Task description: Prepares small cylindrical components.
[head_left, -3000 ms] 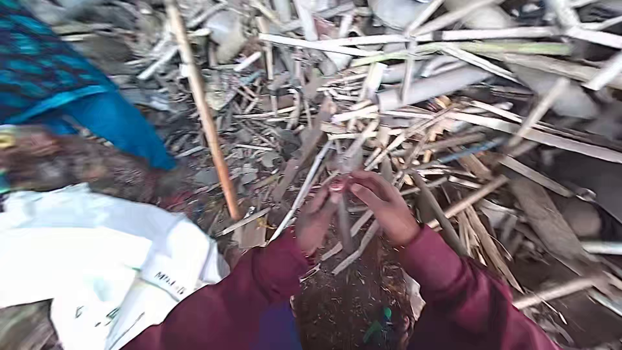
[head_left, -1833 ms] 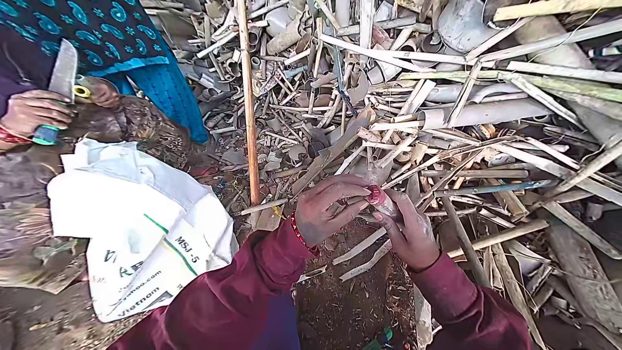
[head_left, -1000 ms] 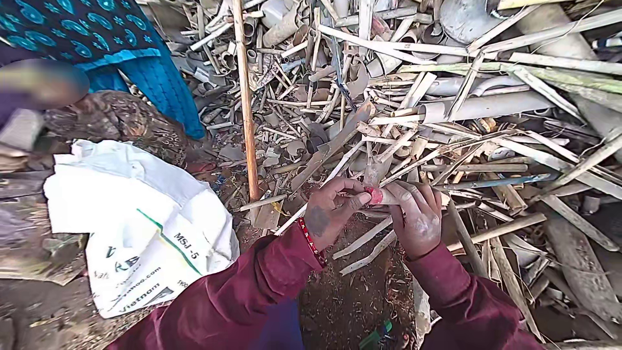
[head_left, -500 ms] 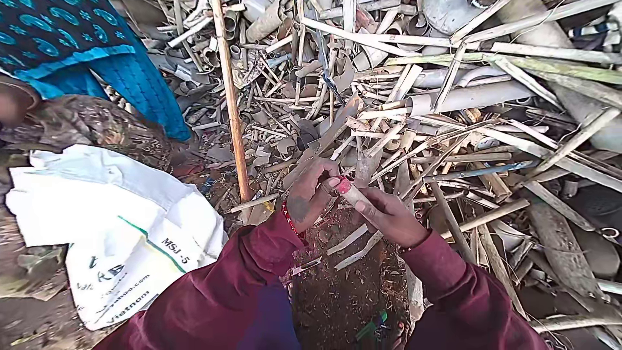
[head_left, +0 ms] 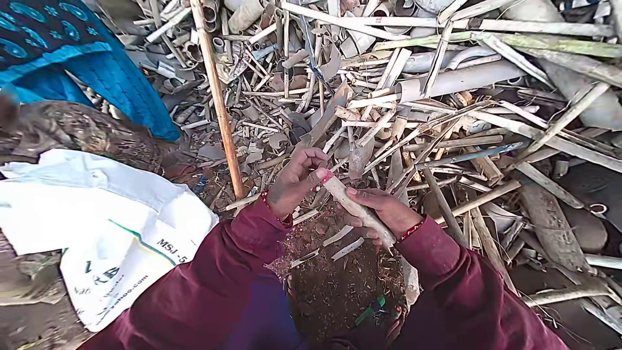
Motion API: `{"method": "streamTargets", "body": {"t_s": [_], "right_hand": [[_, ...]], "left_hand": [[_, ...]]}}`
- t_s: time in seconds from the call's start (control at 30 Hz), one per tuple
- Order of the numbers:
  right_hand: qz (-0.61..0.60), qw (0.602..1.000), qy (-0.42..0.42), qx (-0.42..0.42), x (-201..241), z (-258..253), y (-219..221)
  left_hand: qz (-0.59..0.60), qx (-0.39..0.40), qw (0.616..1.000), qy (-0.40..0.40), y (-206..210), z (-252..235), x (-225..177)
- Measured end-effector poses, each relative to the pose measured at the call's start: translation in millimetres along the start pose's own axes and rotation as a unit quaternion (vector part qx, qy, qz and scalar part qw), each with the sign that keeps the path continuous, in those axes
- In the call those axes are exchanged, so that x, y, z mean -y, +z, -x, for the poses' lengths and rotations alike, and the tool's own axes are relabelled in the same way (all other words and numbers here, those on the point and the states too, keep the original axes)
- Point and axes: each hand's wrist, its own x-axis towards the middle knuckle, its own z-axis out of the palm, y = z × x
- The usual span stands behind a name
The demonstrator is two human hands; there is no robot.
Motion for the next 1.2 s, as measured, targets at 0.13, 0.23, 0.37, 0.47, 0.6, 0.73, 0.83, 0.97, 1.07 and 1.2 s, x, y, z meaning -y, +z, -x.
{"method": "streamTargets", "body": {"t_s": [0.13,0.23,0.37,0.47,0.6,0.73,0.83,0.97,1.07,1.2], "right_hand": [[0.021,1.0,-0.012,-0.02,-2.4,-2.5,1.0],[0.034,0.999,-0.022,0.018,-2.6,-2.1,-4.3],[0.121,0.991,-0.035,0.037,-0.7,-0.1,-12.6],[0.192,0.977,-0.081,-0.033,-7.0,-5.1,-4.3],[0.449,0.849,-0.191,-0.204,-18.6,-16.5,12.1],[0.601,0.636,-0.349,-0.336,-38.2,-29.0,17.7],[0.629,0.547,-0.397,-0.384,-40.0,-31.0,12.9],[0.658,0.474,-0.403,-0.424,-37.1,-30.3,4.1],[0.677,0.442,-0.4,-0.431,-36.8,-32.4,-1.0],[0.681,0.437,-0.407,-0.424,-34.6,-33.6,-2.4]], "left_hand": [[0.018,-0.022,0.999,-0.039,2.4,-0.4,-7.3],[0.02,-0.003,0.997,-0.072,-2.7,-1.7,-9.7],[0.018,0.007,0.998,-0.055,-5.8,1.8,-7.5],[0.003,-0.077,0.997,-0.01,8.3,5.4,-8.3],[-0.047,-0.202,0.978,0.04,24.2,1.9,-1.2],[-0.008,-0.262,0.965,0.002,28.7,-4.6,-5.1],[0.053,-0.205,0.971,-0.108,19.0,-4.3,-17.5],[0.022,-0.121,0.982,-0.144,25.3,5.5,-25.5],[0.024,-0.096,0.986,-0.135,28.5,9.5,-28.3],[0.081,-0.083,0.982,-0.152,23.3,6.8,-29.0]]}}
